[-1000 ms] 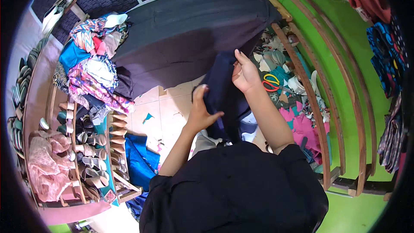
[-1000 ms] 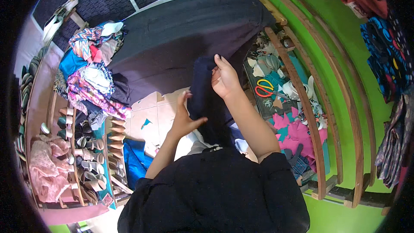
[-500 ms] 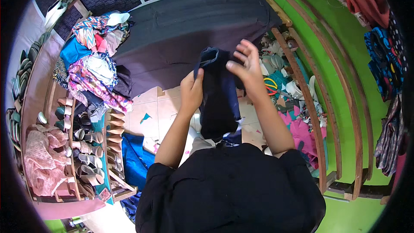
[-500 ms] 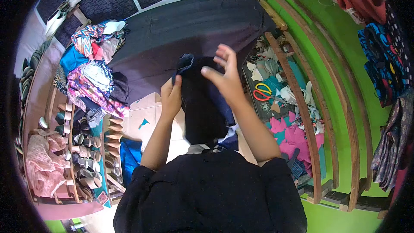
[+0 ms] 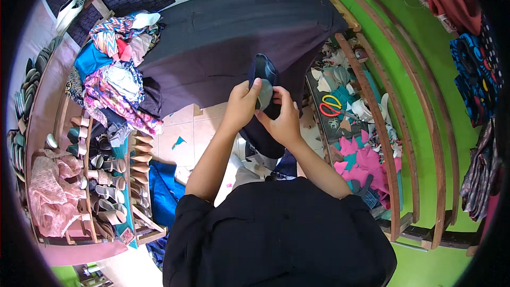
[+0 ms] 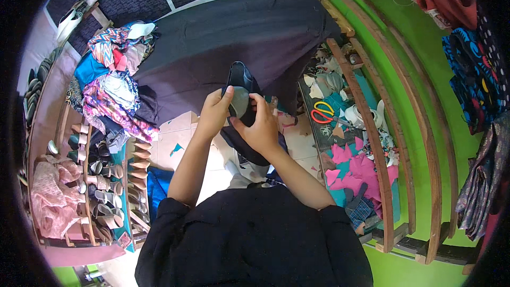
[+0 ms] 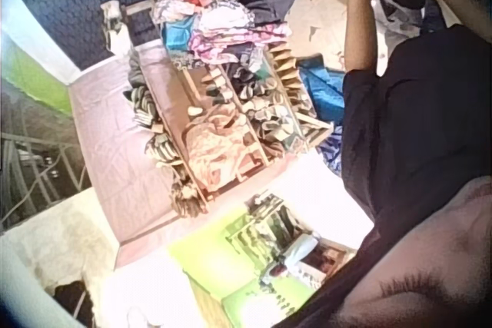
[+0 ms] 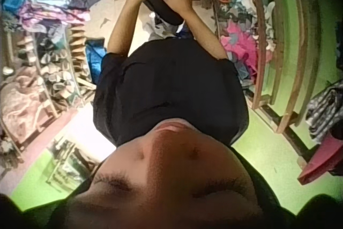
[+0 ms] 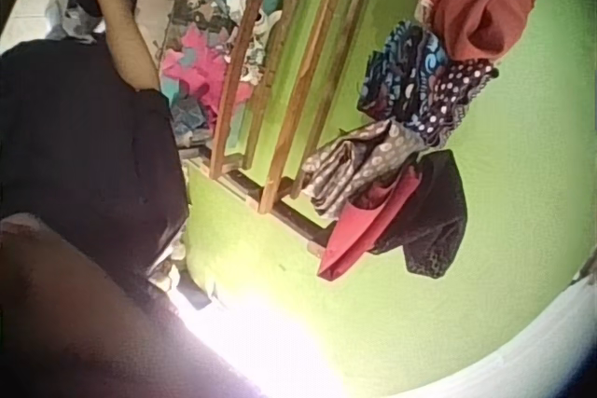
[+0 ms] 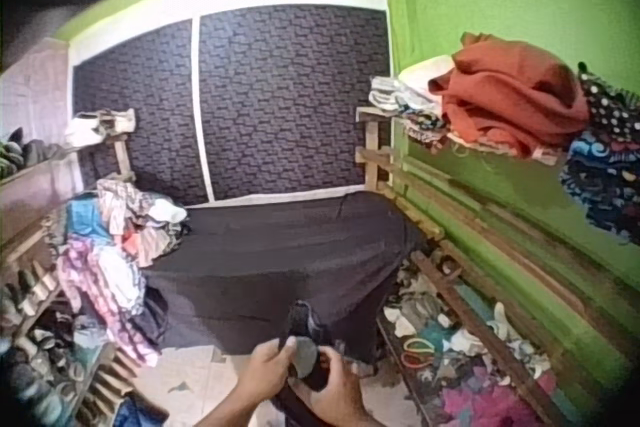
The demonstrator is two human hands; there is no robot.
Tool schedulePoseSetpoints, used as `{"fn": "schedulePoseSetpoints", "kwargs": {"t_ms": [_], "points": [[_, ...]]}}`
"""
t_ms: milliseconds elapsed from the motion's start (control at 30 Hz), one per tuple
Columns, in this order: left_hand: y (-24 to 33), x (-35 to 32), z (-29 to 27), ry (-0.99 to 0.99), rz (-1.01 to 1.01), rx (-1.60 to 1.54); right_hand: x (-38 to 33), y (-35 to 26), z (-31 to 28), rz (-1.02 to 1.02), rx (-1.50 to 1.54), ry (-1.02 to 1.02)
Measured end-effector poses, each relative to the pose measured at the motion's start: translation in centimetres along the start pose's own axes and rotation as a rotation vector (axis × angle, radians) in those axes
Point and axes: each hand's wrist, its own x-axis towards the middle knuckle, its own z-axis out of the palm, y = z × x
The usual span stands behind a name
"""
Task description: The person is folding different pieces of fabric, including pink fabric and black lace, and placing them on a shelf.
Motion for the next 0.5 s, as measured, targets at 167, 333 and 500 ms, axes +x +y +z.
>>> {"fn": "schedulePoseSetpoints", "kwargs": {"t_ms": [167, 333, 500], "points": [[0.3, -0.7, -1.6, 0.020, 0.129, 0.301, 0.3, 3.6, 0.2, 0.122, -0.180, -0.105], [-0.5, -0.9, -5.8, 0.077, 0.075, 0.198, -0.4, 9.1, -3.1, 0.100, -0.408, -0.132], [1.3, -0.6, -10.5, 0.332, 0.059, 0.305, -0.4, 13.3, -5.4, 0.168, -0.685, -0.180]]}}
